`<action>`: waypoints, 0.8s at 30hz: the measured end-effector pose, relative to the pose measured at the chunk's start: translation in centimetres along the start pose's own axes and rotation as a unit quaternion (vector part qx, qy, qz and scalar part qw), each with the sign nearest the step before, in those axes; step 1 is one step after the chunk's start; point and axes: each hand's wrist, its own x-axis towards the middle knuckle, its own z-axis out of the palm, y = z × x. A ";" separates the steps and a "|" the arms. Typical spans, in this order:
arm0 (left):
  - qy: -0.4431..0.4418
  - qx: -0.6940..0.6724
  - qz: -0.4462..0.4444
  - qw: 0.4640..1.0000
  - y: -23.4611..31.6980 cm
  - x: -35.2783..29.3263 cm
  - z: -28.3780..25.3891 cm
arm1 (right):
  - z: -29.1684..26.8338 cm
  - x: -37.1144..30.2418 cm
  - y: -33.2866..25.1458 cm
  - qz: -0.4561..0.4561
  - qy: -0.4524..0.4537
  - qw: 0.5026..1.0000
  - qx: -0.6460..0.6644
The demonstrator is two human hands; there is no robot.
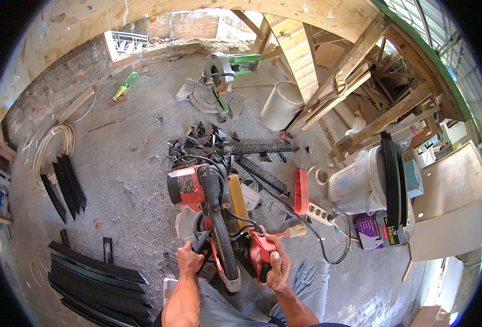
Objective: The person cuts multiple pieces of black wood trim using a red miter saw on a workshop floor.
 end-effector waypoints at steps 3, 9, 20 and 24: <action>0.002 0.000 0.001 1.000 0.3 -0.1 -0.1 | 0.0 -0.1 0.1 0.005 0.002 1.000 0.002; -0.001 0.000 -0.001 1.000 0.5 -0.3 -0.3 | 0.0 0.0 -0.2 0.008 -0.001 1.000 0.003; 0.004 0.008 0.005 1.000 0.8 -0.3 -0.4 | -0.1 -0.1 -0.2 0.009 -0.001 1.000 0.006; 0.004 0.005 -0.002 1.000 0.7 -0.4 -0.4 | -0.1 -0.1 -0.1 0.015 -0.002 1.000 0.007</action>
